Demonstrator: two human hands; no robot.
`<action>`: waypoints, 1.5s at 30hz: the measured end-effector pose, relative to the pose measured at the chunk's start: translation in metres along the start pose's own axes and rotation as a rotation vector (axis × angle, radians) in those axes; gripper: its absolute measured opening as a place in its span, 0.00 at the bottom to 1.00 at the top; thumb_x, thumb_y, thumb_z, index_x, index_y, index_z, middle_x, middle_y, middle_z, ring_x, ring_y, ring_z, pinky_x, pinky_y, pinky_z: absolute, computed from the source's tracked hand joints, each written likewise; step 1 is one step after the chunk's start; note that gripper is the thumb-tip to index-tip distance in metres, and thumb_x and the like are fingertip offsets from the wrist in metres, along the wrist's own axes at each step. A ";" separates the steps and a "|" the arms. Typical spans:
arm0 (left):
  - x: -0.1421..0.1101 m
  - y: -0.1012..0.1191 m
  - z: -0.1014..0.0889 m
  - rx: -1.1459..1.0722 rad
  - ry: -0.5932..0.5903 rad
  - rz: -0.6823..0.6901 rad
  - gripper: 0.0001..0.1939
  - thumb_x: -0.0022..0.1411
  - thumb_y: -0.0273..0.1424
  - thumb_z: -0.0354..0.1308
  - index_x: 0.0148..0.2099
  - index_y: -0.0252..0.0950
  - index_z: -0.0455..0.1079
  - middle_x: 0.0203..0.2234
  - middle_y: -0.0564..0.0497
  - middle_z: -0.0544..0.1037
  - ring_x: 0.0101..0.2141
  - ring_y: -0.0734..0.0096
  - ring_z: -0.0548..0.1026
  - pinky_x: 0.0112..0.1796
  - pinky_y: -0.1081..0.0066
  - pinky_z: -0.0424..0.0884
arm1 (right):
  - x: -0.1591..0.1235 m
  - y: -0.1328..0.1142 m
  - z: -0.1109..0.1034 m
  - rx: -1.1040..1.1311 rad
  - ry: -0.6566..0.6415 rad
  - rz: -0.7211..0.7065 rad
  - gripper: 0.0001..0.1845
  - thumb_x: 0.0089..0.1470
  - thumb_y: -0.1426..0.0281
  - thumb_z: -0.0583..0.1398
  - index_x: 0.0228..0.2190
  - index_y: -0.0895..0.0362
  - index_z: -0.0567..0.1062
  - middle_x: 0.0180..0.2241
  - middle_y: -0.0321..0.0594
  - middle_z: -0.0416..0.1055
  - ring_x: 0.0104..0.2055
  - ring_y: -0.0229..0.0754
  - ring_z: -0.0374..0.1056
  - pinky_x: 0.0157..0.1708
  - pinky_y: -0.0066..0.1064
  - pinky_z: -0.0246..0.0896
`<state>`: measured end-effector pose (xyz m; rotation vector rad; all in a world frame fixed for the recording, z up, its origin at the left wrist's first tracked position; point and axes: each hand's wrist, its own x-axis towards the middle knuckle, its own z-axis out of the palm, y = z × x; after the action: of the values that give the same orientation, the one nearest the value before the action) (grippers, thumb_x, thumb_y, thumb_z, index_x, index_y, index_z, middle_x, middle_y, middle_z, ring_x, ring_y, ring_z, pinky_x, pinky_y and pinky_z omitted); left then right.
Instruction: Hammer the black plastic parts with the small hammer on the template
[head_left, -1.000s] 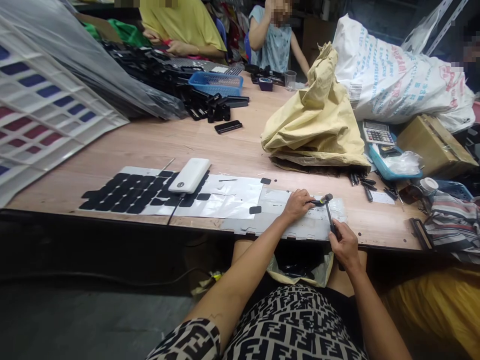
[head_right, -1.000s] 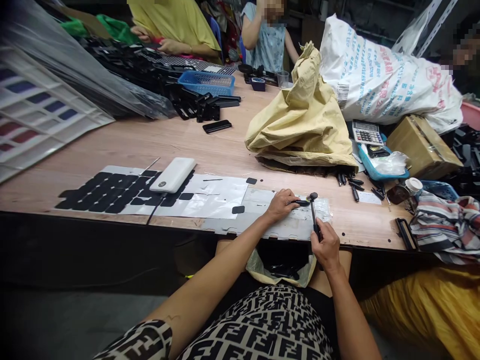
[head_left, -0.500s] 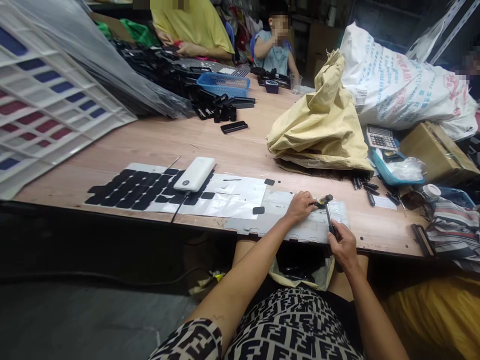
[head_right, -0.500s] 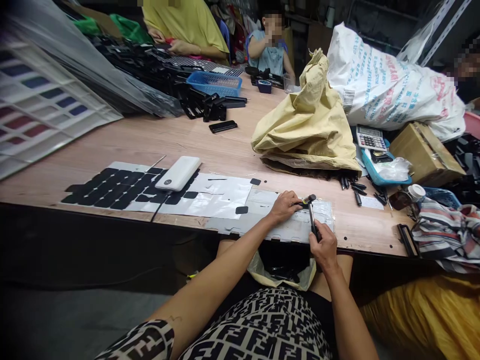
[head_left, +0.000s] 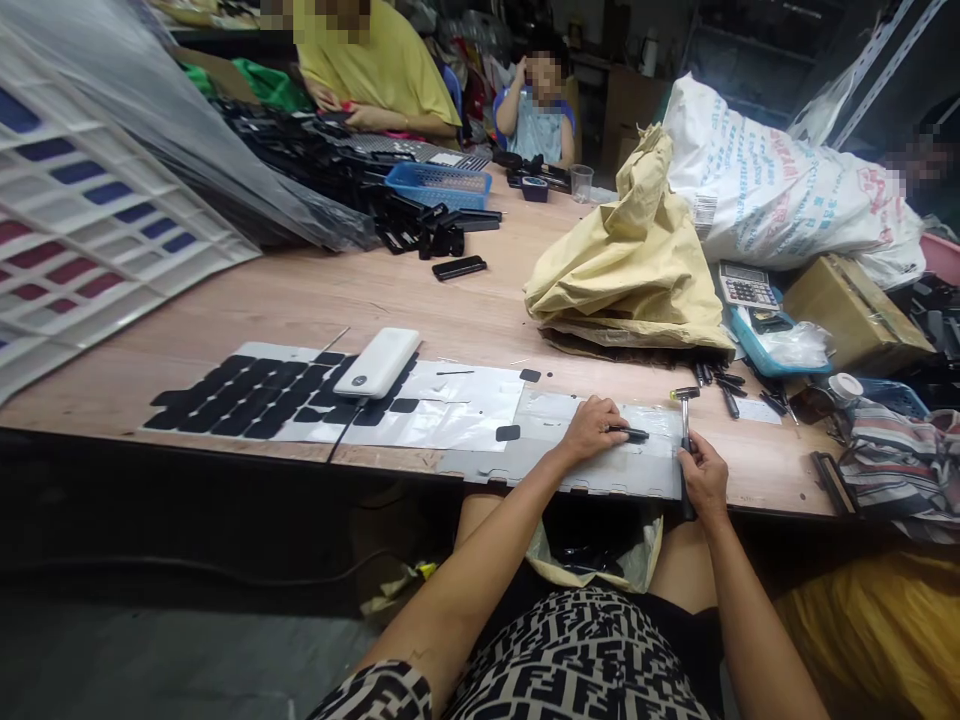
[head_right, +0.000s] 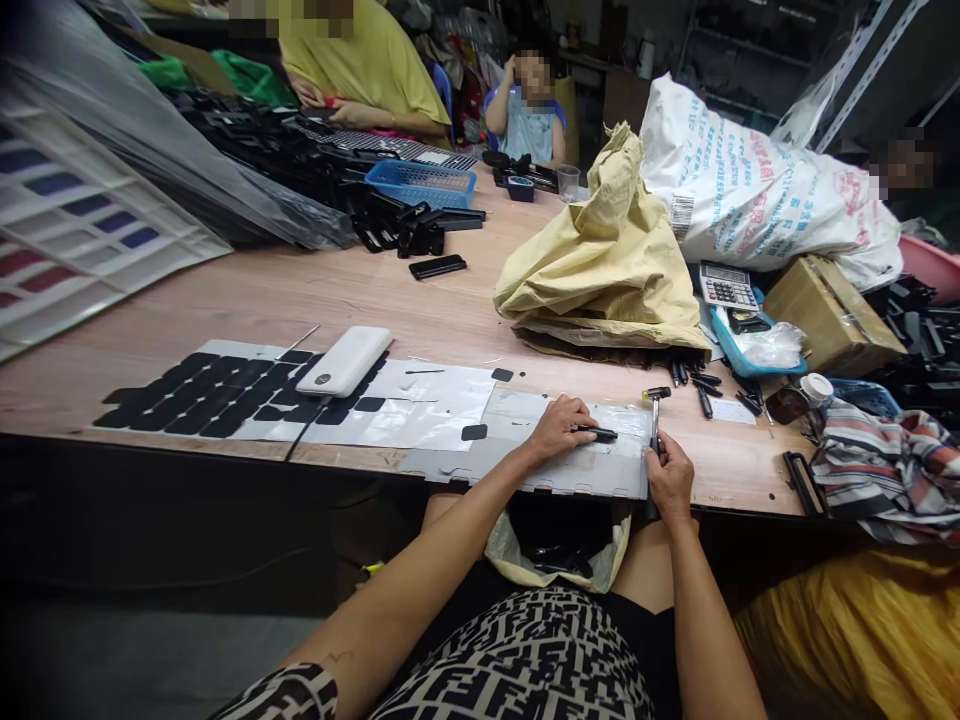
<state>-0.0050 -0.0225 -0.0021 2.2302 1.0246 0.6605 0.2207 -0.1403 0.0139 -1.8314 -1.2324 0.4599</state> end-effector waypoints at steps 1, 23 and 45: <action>-0.006 0.002 -0.001 -0.007 -0.014 0.013 0.09 0.58 0.35 0.64 0.42 0.46 0.81 0.39 0.51 0.76 0.44 0.63 0.68 0.49 0.60 0.63 | 0.000 -0.001 0.000 0.000 0.000 -0.005 0.29 0.50 0.59 0.60 0.50 0.62 0.77 0.29 0.37 0.69 0.26 0.36 0.60 0.32 0.30 0.62; 0.060 0.009 -0.020 0.038 0.255 -0.400 0.18 0.66 0.42 0.54 0.49 0.36 0.76 0.37 0.45 0.78 0.43 0.59 0.73 0.44 0.63 0.68 | -0.002 0.001 0.003 -0.089 0.050 -0.104 0.26 0.53 0.61 0.59 0.50 0.62 0.77 0.29 0.38 0.73 0.25 0.37 0.62 0.31 0.30 0.65; 0.002 0.008 0.004 0.092 0.118 -0.096 0.11 0.63 0.35 0.59 0.45 0.41 0.79 0.35 0.48 0.76 0.40 0.62 0.68 0.42 0.63 0.66 | -0.005 -0.007 0.000 -0.067 0.022 -0.089 0.25 0.53 0.64 0.59 0.50 0.61 0.77 0.33 0.40 0.74 0.26 0.37 0.64 0.32 0.31 0.66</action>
<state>0.0026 -0.0263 0.0012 2.2258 1.2357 0.7231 0.2144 -0.1436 0.0181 -1.8246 -1.3223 0.3521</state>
